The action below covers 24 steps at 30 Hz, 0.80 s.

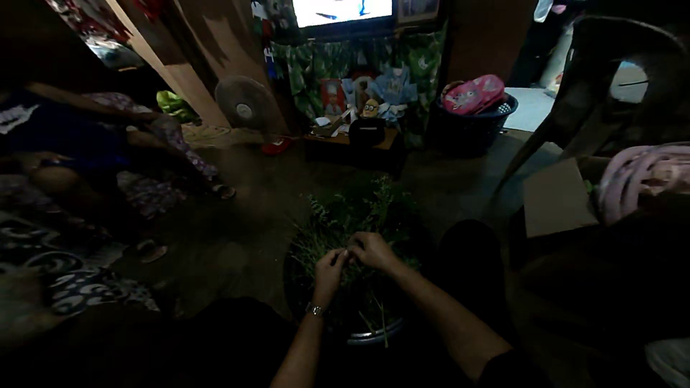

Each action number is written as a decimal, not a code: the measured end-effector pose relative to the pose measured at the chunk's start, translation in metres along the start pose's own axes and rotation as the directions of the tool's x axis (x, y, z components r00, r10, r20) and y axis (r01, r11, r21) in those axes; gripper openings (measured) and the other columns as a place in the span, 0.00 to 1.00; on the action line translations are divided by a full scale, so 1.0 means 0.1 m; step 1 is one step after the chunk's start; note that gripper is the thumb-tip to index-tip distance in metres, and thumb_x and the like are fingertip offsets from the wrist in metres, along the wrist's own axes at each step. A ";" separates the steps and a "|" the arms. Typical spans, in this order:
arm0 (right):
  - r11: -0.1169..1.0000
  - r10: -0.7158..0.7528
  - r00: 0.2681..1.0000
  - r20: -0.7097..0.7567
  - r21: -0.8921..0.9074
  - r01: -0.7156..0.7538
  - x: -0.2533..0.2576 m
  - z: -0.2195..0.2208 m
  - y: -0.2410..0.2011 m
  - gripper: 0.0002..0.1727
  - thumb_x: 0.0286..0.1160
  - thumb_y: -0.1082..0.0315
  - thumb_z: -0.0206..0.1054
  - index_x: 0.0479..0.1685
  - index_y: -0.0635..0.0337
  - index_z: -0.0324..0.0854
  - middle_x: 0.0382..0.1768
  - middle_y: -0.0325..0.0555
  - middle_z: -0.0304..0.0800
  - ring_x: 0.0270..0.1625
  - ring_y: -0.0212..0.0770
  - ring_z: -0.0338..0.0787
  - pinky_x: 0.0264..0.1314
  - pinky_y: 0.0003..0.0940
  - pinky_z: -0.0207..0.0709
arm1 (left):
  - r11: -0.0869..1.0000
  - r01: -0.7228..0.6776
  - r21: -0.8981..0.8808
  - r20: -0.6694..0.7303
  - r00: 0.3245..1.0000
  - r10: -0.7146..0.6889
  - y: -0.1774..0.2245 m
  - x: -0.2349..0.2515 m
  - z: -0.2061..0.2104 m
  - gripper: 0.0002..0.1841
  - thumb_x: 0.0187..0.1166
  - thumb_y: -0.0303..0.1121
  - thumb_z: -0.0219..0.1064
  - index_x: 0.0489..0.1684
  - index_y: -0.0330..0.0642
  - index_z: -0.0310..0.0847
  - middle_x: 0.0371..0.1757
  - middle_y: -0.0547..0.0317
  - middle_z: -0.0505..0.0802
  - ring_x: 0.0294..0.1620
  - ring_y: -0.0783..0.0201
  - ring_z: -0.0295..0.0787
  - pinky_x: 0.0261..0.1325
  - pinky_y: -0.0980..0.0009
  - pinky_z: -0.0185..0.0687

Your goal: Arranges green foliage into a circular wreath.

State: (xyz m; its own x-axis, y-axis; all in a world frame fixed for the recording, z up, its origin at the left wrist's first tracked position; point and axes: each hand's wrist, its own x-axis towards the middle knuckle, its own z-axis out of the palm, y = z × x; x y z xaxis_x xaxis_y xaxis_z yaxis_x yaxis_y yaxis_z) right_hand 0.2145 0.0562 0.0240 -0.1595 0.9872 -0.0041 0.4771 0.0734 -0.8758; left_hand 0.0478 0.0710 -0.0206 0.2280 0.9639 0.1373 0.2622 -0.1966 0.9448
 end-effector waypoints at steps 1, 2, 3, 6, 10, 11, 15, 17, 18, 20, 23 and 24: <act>1.000 -0.023 1.000 0.004 0.015 0.023 0.00 0.01 0.03 0.18 0.87 0.63 0.63 0.64 0.69 0.82 0.54 0.59 0.91 0.54 0.48 0.93 0.64 0.45 0.84 | 0.999 0.017 -0.047 -0.002 1.000 -0.018 -0.03 0.01 -0.01 0.09 0.87 0.27 0.62 0.50 0.30 0.87 0.42 0.57 0.94 0.41 0.73 0.91 0.52 0.74 0.89; 0.999 -0.042 0.999 0.007 0.015 0.041 0.00 0.01 0.04 0.18 0.86 0.62 0.65 0.63 0.68 0.83 0.54 0.59 0.91 0.55 0.48 0.92 0.65 0.44 0.83 | 0.996 0.026 -0.082 -0.005 1.000 -0.027 -0.04 0.02 -0.01 0.09 0.86 0.26 0.63 0.49 0.30 0.87 0.41 0.57 0.94 0.40 0.72 0.92 0.52 0.73 0.90; 0.998 -0.056 0.998 0.010 0.005 0.056 0.00 0.02 0.04 0.18 0.85 0.63 0.66 0.62 0.69 0.84 0.55 0.59 0.91 0.56 0.48 0.92 0.66 0.44 0.82 | 0.993 0.040 -0.107 -0.007 0.999 -0.041 -0.03 0.01 -0.01 0.08 0.86 0.26 0.63 0.47 0.30 0.87 0.40 0.58 0.94 0.40 0.72 0.91 0.51 0.74 0.89; 0.997 -0.064 0.997 0.037 -0.033 0.065 -0.01 0.03 0.02 0.15 0.85 0.66 0.65 0.59 0.70 0.84 0.53 0.59 0.91 0.54 0.47 0.91 0.65 0.42 0.82 | 0.985 0.061 -0.162 0.001 0.998 -0.061 0.00 0.00 -0.02 0.08 0.86 0.24 0.62 0.47 0.28 0.86 0.40 0.58 0.93 0.39 0.72 0.91 0.52 0.73 0.90; 0.997 -0.038 0.997 0.067 -0.070 0.043 -0.04 0.00 -0.06 0.15 0.84 0.67 0.65 0.58 0.71 0.84 0.50 0.60 0.91 0.50 0.48 0.91 0.61 0.44 0.83 | 0.967 0.139 -0.212 0.050 0.990 -0.132 0.04 0.00 -0.04 0.09 0.88 0.24 0.59 0.47 0.29 0.84 0.38 0.59 0.92 0.37 0.71 0.90 0.49 0.73 0.89; 0.996 -0.041 0.997 0.063 -0.081 0.046 -0.05 0.00 -0.07 0.15 0.83 0.67 0.66 0.58 0.71 0.84 0.49 0.60 0.91 0.50 0.49 0.91 0.60 0.45 0.83 | 0.961 0.169 -0.219 0.048 0.986 -0.162 0.08 0.00 -0.04 0.09 0.88 0.25 0.58 0.46 0.30 0.84 0.36 0.59 0.92 0.36 0.71 0.89 0.48 0.73 0.88; 0.993 -0.022 0.998 0.065 -0.117 0.030 -0.07 0.03 -0.13 0.14 0.80 0.70 0.67 0.57 0.70 0.84 0.48 0.60 0.91 0.50 0.50 0.91 0.60 0.46 0.83 | 0.950 0.183 -0.255 0.020 0.983 -0.184 0.08 0.02 -0.02 0.09 0.87 0.24 0.58 0.41 0.31 0.84 0.30 0.61 0.90 0.32 0.71 0.88 0.44 0.73 0.87; 0.990 -0.019 0.998 0.066 -0.139 0.028 -0.08 0.03 -0.13 0.14 0.79 0.70 0.67 0.57 0.70 0.84 0.49 0.60 0.91 0.51 0.51 0.91 0.60 0.47 0.83 | 0.948 0.181 -0.263 0.013 0.983 -0.185 0.06 0.01 -0.01 0.09 0.87 0.24 0.58 0.40 0.32 0.84 0.29 0.61 0.90 0.31 0.71 0.87 0.43 0.74 0.86; 0.989 -0.018 0.998 0.064 -0.146 0.027 -0.08 0.04 -0.14 0.14 0.79 0.70 0.67 0.57 0.70 0.84 0.49 0.60 0.91 0.51 0.51 0.91 0.61 0.47 0.83 | 0.950 0.182 -0.253 0.011 0.983 -0.186 0.06 0.01 -0.01 0.09 0.87 0.24 0.58 0.40 0.32 0.85 0.29 0.62 0.90 0.31 0.72 0.86 0.43 0.74 0.86; 0.988 -0.013 0.999 0.053 -0.150 0.021 -0.08 0.04 -0.14 0.14 0.79 0.69 0.67 0.57 0.69 0.85 0.49 0.59 0.91 0.52 0.50 0.91 0.61 0.47 0.83 | 0.957 0.181 -0.226 -0.006 0.982 -0.187 0.06 0.01 -0.02 0.09 0.87 0.25 0.59 0.41 0.32 0.85 0.30 0.62 0.90 0.31 0.73 0.86 0.42 0.75 0.85; 0.990 -0.015 1.000 0.010 -0.142 0.017 -0.14 -0.01 -0.21 0.13 0.78 0.71 0.66 0.55 0.71 0.84 0.47 0.59 0.91 0.49 0.49 0.90 0.57 0.45 0.82 | 0.952 0.225 -0.207 -0.079 0.966 -0.246 0.08 0.06 -0.09 0.09 0.88 0.25 0.56 0.46 0.29 0.82 0.32 0.60 0.87 0.30 0.73 0.84 0.39 0.77 0.83; 0.989 -0.024 1.000 -0.010 -0.147 0.022 -0.16 -0.04 -0.23 0.13 0.78 0.71 0.66 0.55 0.71 0.84 0.47 0.59 0.90 0.49 0.49 0.90 0.57 0.44 0.82 | 0.950 0.244 -0.197 -0.100 0.958 -0.267 0.09 0.09 -0.13 0.10 0.89 0.26 0.56 0.48 0.28 0.81 0.33 0.59 0.87 0.30 0.73 0.84 0.40 0.76 0.84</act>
State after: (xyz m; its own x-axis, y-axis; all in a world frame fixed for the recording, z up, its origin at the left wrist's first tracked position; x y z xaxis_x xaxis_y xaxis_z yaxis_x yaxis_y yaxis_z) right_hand 0.2097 0.0398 0.0458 -0.1621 0.9865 0.0217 0.5949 0.1153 -0.7955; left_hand 0.0397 0.0802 -0.0074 0.0543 0.9944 -0.0910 0.1199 0.0840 0.9892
